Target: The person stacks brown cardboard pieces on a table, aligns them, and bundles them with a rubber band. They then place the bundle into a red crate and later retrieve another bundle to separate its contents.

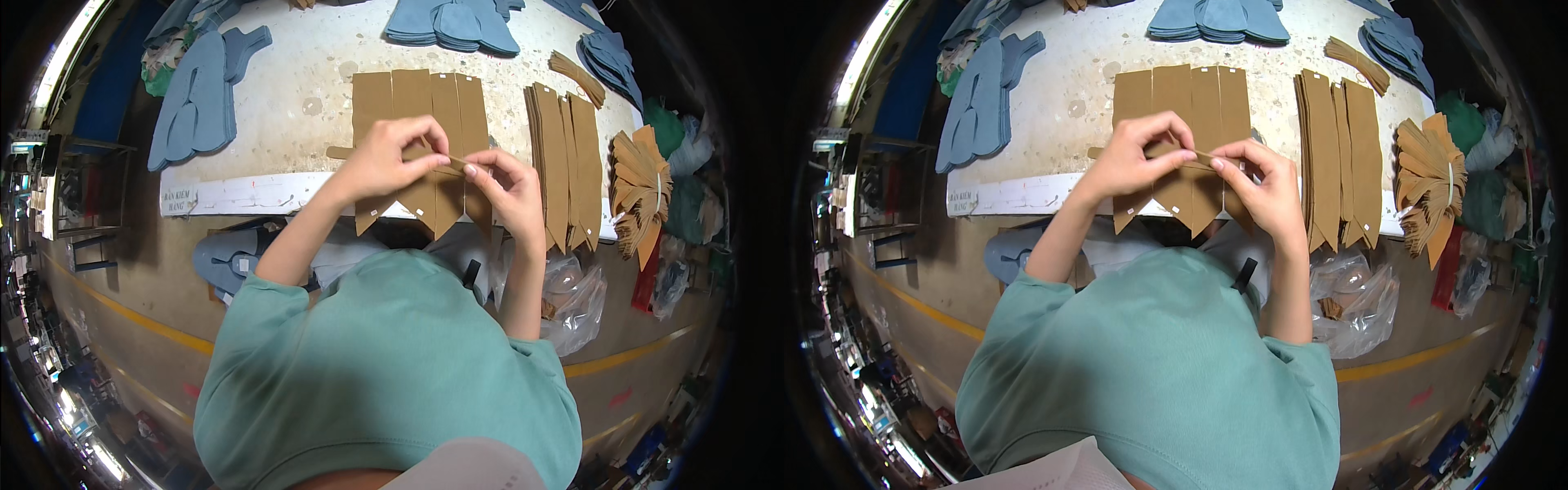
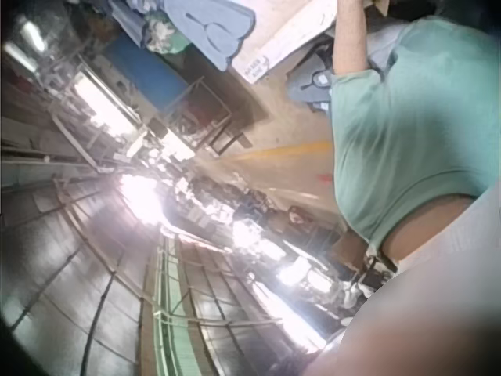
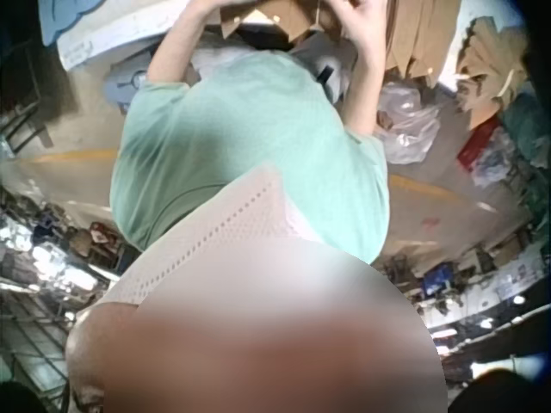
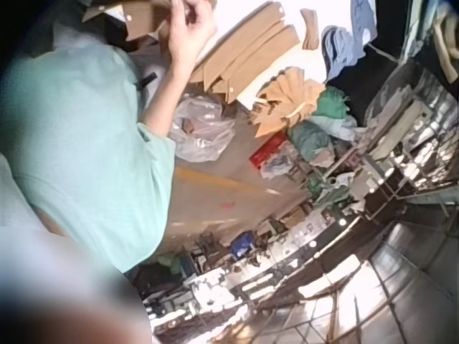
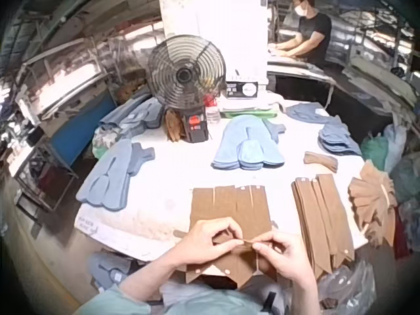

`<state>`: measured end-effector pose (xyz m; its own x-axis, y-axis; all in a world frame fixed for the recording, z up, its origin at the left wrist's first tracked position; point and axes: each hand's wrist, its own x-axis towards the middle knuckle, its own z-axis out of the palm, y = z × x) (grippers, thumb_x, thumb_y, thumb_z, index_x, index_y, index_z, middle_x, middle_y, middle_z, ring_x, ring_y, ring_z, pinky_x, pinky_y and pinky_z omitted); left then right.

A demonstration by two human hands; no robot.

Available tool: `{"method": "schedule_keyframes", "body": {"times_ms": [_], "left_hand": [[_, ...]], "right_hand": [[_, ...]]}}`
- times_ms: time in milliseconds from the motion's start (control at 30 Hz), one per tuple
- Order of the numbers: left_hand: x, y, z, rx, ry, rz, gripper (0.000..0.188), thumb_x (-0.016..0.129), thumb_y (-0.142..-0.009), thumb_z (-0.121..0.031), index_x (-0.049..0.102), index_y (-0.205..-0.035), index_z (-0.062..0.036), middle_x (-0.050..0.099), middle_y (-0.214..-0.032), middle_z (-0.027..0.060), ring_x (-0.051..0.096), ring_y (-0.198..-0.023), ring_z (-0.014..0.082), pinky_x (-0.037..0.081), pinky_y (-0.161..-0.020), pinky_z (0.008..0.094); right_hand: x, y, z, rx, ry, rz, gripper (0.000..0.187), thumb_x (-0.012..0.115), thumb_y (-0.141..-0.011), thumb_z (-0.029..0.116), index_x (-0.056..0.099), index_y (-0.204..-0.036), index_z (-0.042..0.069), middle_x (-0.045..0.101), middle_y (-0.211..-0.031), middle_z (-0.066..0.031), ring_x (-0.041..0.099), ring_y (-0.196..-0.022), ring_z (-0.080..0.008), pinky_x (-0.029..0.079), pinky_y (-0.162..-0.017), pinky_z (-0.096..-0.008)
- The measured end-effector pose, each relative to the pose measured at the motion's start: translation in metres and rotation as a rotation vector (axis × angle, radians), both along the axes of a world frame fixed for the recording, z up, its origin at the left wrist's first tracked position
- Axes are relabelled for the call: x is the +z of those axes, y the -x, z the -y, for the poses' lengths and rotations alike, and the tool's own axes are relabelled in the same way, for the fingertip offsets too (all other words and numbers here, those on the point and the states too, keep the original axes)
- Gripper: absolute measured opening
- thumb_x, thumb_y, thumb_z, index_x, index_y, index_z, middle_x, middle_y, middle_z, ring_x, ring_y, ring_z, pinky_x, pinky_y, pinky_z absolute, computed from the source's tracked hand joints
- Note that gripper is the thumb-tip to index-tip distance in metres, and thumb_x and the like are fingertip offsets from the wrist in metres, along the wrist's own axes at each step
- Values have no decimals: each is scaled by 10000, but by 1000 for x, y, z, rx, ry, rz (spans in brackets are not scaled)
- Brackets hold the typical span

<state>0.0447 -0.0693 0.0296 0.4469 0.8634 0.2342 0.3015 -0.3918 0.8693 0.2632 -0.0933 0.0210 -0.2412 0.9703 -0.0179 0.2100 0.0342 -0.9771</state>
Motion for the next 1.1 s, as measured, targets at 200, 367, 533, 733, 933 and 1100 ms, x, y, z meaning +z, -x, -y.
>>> {"method": "schedule_keyframes", "body": {"times_ms": [200, 367, 533, 733, 933, 1100], "left_hand": [[20, 65, -15, 179, 8, 45, 106, 664, -850, -39, 705, -942, -5, 690, -906, 27, 609, -856, 96, 466, -778, 227], [8, 94, -2, 294, 205, -182, 96, 691, -837, -78, 725, -916, -35, 634, -766, -46, 409, -611, 8, 320, -546, 186], [-7, 90, 7, 314, 306, -242, 109, 709, -816, -96, 736, -911, -50, 577, -692, -63, 339, -577, 15, 276, -515, 203], [-1, 80, 5, 305, 98, -409, 121, 705, -789, -93, 723, -892, -34, 603, -776, 5, 453, -597, 78, 371, -551, 232], [22, 51, -16, 166, -206, -374, 107, 666, -812, -85, 716, -894, -37, 644, -871, 65, 637, -797, 188, 502, -723, 290], [31, 2, -34, -66, -339, -398, 111, 662, -813, -95, 704, -900, -41, 651, -890, 85, 634, -838, 255, 506, -767, 347]], "right_hand": [[1, 3, -14, -143, -132, -122, 109, 692, -863, 81, 715, -949, 18, 650, -843, -21, 585, -746, -52, 468, -640, -206], [-4, 6, -12, -119, 31, 72, 69, 692, -843, 59, 706, -901, 23, 657, -753, -7, 596, -680, -49, 491, -632, -217], [-17, 10, -4, -165, -65, 251, 66, 703, -806, 43, 692, -859, 6, 647, -746, -44, 615, -649, -94, 498, -612, -244], [-16, 6, -3, -162, -232, 401, 102, 709, -806, 86, 725, -901, 51, 600, -763, -35, 561, -636, -97, 456, -596, -250], [-12, -4, 0, -181, -238, 432, 127, 702, -799, 98, 734, -917, 64, 604, -816, -70, 574, -720, -188, 469, -663, -316], [-22, 0, 5, -157, -377, 477, 120, 712, -759, 111, 705, -863, 51, 600, -874, -99, 562, -906, -289, 464, -821, -382]]}}
